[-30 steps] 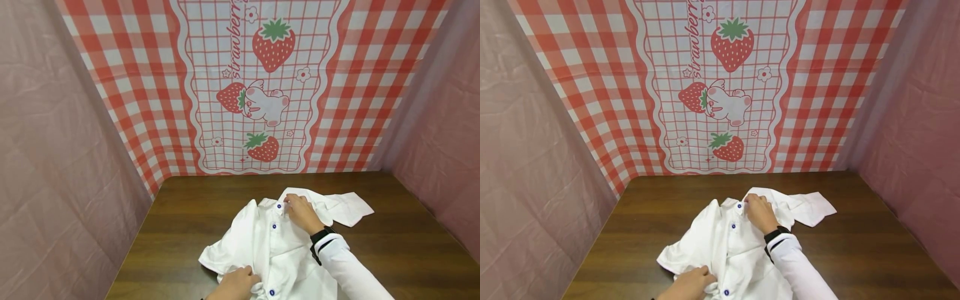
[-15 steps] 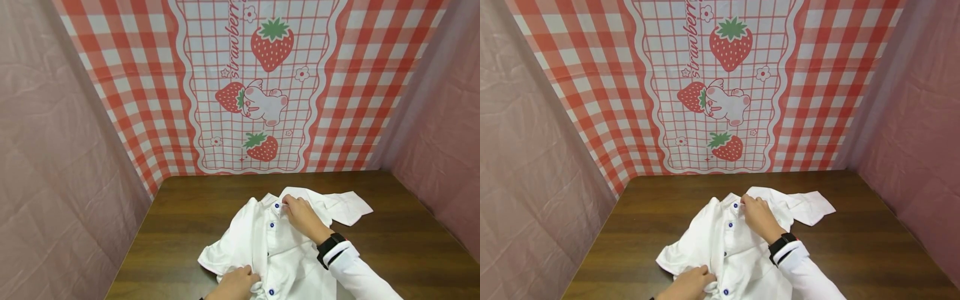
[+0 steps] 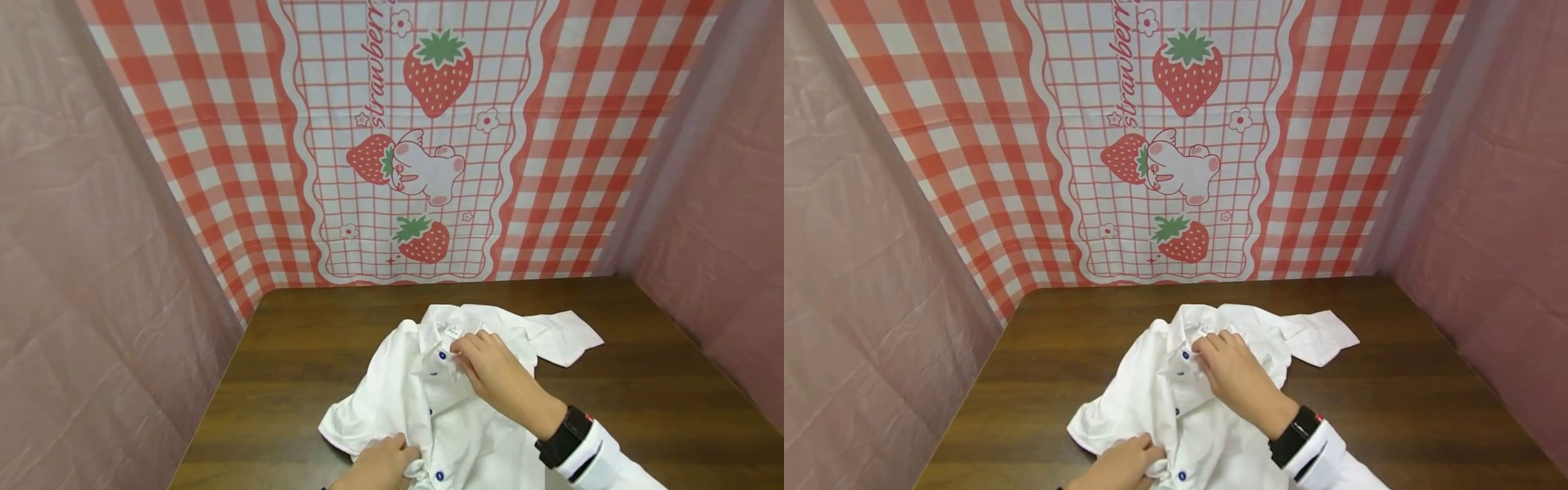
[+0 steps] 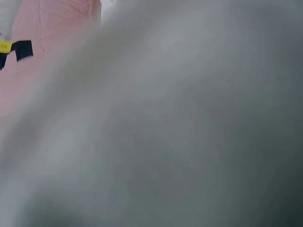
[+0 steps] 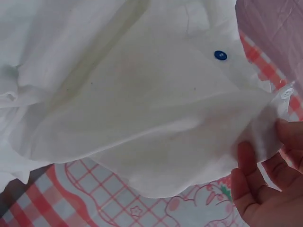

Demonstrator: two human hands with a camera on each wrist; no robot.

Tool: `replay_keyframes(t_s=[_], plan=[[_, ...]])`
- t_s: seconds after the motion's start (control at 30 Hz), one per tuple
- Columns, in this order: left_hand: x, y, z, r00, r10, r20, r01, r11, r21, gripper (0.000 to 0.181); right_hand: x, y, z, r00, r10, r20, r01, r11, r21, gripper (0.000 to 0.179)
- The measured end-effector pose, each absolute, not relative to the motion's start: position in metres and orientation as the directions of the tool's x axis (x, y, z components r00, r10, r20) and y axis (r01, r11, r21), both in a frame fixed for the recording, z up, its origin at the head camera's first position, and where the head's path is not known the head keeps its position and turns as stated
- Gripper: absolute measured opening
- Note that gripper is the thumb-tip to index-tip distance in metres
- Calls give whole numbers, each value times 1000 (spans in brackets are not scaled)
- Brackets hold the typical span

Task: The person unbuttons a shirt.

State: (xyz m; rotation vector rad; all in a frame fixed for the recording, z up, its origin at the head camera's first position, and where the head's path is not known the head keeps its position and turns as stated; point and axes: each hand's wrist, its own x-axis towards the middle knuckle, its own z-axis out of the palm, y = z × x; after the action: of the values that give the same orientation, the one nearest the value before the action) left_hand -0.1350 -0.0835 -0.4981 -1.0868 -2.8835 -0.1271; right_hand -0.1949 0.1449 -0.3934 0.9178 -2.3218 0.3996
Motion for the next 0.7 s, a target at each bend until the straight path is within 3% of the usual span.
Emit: replay_keyframes(t_s=[0.1,0.27,0.5,0.6,0.7], plan=[[-135,-85,-498,-742,664,88,670,739,74,30,-184,146,-392,-522,-544,657,-729,684,-13,3],[-136,-90,-490,-719,692,64,694,711,118,27,-167,146,-391,-439,-583,684,-761,645,61,37],[-139,-99,-447,-739,673,-31,619,698,360,27,-148,146,-399,-368,-637,677,-776,612,154,45],[-150,-99,-427,-725,681,100,651,632,419,20,-144,147,-405,-332,-663,671,-787,587,191,48],[-165,-95,-415,-701,648,297,711,605,359,12,-141,147,-411,-298,-692,658,-796,560,228,39]])
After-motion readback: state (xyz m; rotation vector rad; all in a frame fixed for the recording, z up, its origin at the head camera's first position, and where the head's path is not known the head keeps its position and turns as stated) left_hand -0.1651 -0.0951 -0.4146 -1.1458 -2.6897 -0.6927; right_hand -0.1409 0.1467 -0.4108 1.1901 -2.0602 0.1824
